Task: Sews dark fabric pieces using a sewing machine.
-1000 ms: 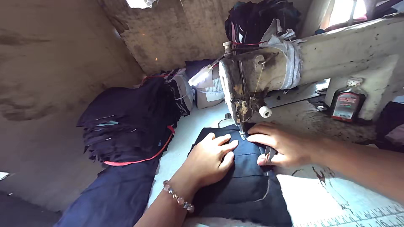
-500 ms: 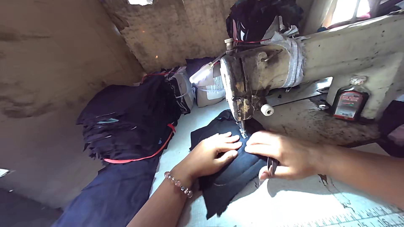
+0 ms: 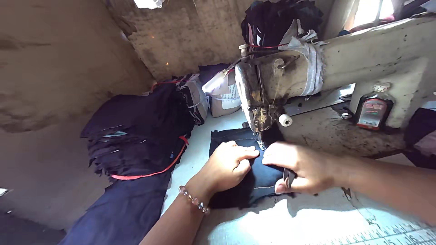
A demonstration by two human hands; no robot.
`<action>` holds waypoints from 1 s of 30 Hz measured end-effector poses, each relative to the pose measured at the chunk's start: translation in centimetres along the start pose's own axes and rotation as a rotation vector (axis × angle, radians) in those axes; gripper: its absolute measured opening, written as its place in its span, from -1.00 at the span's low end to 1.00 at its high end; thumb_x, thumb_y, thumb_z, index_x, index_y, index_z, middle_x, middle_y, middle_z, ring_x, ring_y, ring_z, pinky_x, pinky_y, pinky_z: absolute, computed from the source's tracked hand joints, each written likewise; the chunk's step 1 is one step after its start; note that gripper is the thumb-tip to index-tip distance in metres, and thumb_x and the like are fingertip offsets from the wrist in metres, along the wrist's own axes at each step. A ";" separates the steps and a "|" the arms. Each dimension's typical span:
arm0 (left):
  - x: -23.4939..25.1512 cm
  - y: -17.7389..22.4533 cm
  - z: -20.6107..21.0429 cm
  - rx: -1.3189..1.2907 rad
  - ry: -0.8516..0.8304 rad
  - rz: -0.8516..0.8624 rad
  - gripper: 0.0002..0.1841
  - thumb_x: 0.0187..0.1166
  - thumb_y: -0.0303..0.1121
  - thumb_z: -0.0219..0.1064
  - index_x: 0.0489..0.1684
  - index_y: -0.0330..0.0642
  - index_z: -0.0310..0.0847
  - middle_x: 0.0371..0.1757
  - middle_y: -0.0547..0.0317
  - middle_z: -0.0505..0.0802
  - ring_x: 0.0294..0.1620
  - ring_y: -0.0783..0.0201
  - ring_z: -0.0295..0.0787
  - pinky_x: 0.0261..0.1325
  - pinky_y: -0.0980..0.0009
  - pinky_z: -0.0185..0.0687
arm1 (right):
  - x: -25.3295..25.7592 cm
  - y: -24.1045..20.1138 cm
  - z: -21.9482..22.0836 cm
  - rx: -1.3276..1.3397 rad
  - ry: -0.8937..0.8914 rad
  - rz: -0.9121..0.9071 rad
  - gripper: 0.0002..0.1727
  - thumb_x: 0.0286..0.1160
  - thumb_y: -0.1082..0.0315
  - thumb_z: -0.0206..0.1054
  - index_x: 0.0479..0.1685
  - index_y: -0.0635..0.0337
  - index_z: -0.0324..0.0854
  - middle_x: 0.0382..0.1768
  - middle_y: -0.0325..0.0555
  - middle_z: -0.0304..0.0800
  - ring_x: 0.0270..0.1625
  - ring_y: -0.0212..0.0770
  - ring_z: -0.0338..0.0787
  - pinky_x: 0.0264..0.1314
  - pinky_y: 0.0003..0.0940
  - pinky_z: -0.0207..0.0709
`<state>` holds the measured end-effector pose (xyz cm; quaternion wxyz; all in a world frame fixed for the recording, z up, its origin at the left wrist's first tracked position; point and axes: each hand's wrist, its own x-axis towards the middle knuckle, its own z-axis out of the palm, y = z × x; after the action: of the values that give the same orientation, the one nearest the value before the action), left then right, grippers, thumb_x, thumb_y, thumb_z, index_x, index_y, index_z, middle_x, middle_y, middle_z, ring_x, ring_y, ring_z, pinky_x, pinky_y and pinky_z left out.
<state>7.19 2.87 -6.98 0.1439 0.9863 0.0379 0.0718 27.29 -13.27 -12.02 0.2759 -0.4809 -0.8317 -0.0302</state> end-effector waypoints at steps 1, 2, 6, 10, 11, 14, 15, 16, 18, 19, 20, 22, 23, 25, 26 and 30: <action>0.1 0.1 -0.1 -0.016 -0.010 -0.003 -0.46 0.61 -0.33 -0.11 0.33 -0.05 0.80 0.37 0.19 0.85 0.42 0.17 0.70 0.42 0.10 0.42 | -0.1 0.5 -0.1 -0.018 0.009 0.006 -0.24 0.66 -0.31 0.01 0.06 0.29 0.73 0.07 0.08 0.83 0.24 0.00 0.77 0.26 -0.03 0.60; 0.1 0.2 -0.1 -0.027 -0.023 -0.006 -0.46 0.60 -0.33 -0.11 0.34 -0.06 0.79 0.38 0.17 0.84 0.45 0.18 0.68 0.44 0.10 0.41 | -0.2 0.9 -0.3 -0.042 0.014 0.014 -0.25 0.66 -0.32 -0.02 0.02 0.25 0.74 0.04 0.02 0.84 0.22 -0.05 0.78 0.25 -0.06 0.61; 0.3 0.2 0.2 -0.040 -0.014 -0.045 -0.47 0.58 -0.33 -0.08 0.31 0.01 0.81 0.30 0.24 0.88 0.39 0.22 0.63 0.51 0.11 0.26 | -0.2 1.9 -1.0 -0.114 0.021 0.070 -0.33 0.61 -0.31 0.05 -0.09 0.12 0.78 -0.05 -0.16 0.84 0.14 -0.15 0.78 0.04 -0.05 0.59; 0.6 -0.3 0.5 -0.081 0.021 -0.045 -0.55 0.60 -0.34 0.03 0.27 -0.03 0.83 0.21 0.17 0.90 0.58 0.12 0.55 0.81 -0.18 -0.16 | 0.1 1.2 -0.7 -0.154 0.076 -0.029 -0.28 0.64 -0.35 -0.01 0.05 0.12 0.77 0.06 -0.12 0.86 0.24 -0.13 0.78 0.22 -0.08 0.64; 0.6 -0.4 0.7 -0.080 0.050 -0.031 -0.60 0.64 -0.34 0.08 0.25 -0.08 0.84 0.21 0.11 0.90 0.55 0.11 0.62 0.78 -0.16 0.02 | 0.2 0.5 -0.6 -0.100 0.036 -0.035 -0.24 0.67 -0.34 -0.03 0.23 0.17 0.73 0.20 -0.03 0.83 0.34 -0.05 0.74 0.30 0.00 0.58; 0.6 -0.4 1.7 0.021 0.185 0.035 -0.71 0.68 -0.25 0.20 0.07 -0.10 0.86 -0.03 0.13 0.94 0.13 0.19 0.85 0.32 0.11 0.65 | 0.2 -0.2 0.0 -0.027 -0.002 -0.006 -0.22 0.66 -0.34 -0.03 0.21 0.23 0.72 0.19 0.03 0.81 0.34 0.01 0.73 0.27 0.08 0.57; 0.7 0.0 1.8 0.062 0.198 0.028 -0.71 0.71 -0.21 0.20 0.01 -0.07 0.86 -0.08 0.16 0.94 0.07 0.20 0.86 0.25 0.14 0.66 | 0.2 0.1 -0.1 -0.044 0.006 0.008 -0.22 0.65 -0.35 -0.04 0.13 0.20 0.74 0.16 -0.01 0.83 0.30 -0.03 0.75 0.20 0.05 0.59; 0.7 0.4 1.9 0.104 0.204 0.009 -0.69 0.72 -0.16 0.19 -0.02 -0.04 0.88 -0.09 0.19 0.96 0.06 0.21 0.88 0.25 0.16 0.66 | 0.1 0.4 -0.2 -0.073 0.020 0.008 -0.23 0.64 -0.37 -0.05 0.07 0.17 0.76 0.12 -0.06 0.85 0.26 -0.08 0.77 0.13 -0.01 0.60; 0.7 1.5 1.9 0.165 0.178 -0.066 -0.64 0.75 -0.10 0.15 -0.01 -0.01 0.91 -0.01 0.20 0.96 0.15 0.20 0.88 0.33 0.14 0.64 | 0.0 1.0 -0.2 -0.119 0.041 0.005 -0.25 0.64 -0.37 -0.05 0.00 0.11 0.77 0.05 -0.15 0.85 0.20 -0.16 0.77 0.10 -0.10 0.60; 0.7 2.1 1.9 0.188 0.148 -0.111 -0.61 0.78 -0.09 0.11 0.03 -0.04 0.90 0.07 0.16 0.95 0.23 0.16 0.85 0.37 0.10 0.62 | 0.0 1.2 -0.3 -0.142 0.053 -0.001 -0.28 0.63 -0.36 -0.03 0.00 0.10 0.78 0.04 -0.18 0.85 0.19 -0.18 0.77 0.10 -0.13 0.61; 0.8 2.7 2.0 0.214 0.122 -0.148 -0.58 0.80 -0.09 0.07 0.08 -0.06 0.88 0.14 0.12 0.94 0.31 0.13 0.83 0.40 0.08 0.61 | -0.1 1.4 -0.3 -0.156 0.063 -0.005 -0.29 0.62 -0.34 0.00 -0.01 0.11 0.78 0.03 -0.18 0.85 0.18 -0.19 0.77 0.10 -0.14 0.61; 1.1 3.4 2.2 0.253 0.073 -0.211 -0.52 0.84 -0.07 -0.03 0.22 -0.10 0.82 0.25 0.05 0.89 0.41 0.06 0.76 0.46 0.07 0.58 | -0.4 1.6 -0.5 -0.166 0.071 0.006 -0.32 0.60 -0.32 0.05 0.03 0.12 0.78 0.03 -0.18 0.84 0.20 -0.18 0.77 0.14 -0.11 0.63; 1.3 3.7 2.2 0.259 0.037 -0.245 -0.50 0.85 -0.07 -0.08 0.31 -0.10 0.77 0.32 0.03 0.85 0.47 0.05 0.71 0.52 0.08 0.53 | -0.5 1.7 -0.6 -0.165 0.063 0.030 -0.32 0.59 -0.31 0.07 0.06 0.11 0.79 0.05 -0.18 0.84 0.21 -0.17 0.76 0.14 -0.08 0.62; 1.7 4.2 1.6 0.222 -0.115 -0.345 -0.43 0.88 -0.04 -0.22 0.62 -0.06 0.54 0.60 0.05 0.66 0.71 0.07 0.44 0.75 0.11 0.22 | -0.6 1.8 -1.0 -0.157 0.019 0.096 -0.31 0.58 -0.30 0.11 0.16 0.14 0.79 0.12 -0.15 0.83 0.28 -0.11 0.75 0.19 0.03 0.59; 1.9 4.2 1.6 0.212 -0.153 -0.359 -0.41 0.88 -0.04 -0.27 0.69 -0.06 0.45 0.66 0.05 0.59 0.77 0.09 0.35 0.81 0.12 0.08 | -0.6 1.9 -1.1 -0.157 -0.007 0.128 -0.30 0.58 -0.29 0.12 0.20 0.16 0.78 0.18 -0.12 0.83 0.33 -0.06 0.73 0.25 0.09 0.58; 2.4 3.2 1.9 0.211 -0.184 -0.356 -0.37 0.88 -0.05 -0.35 0.78 -0.15 0.31 0.78 0.02 0.43 0.86 0.11 0.16 0.89 0.14 -0.14 | -0.7 1.8 -1.5 -0.210 -0.011 0.131 -0.29 0.56 -0.30 0.15 0.18 0.19 0.78 0.24 -0.09 0.81 0.41 -0.02 0.69 0.33 0.09 0.56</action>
<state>10.05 -0.48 -7.50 0.0532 0.9760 0.2054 -0.0495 29.62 -13.29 -11.50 0.2210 -0.5607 -0.7921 -0.0964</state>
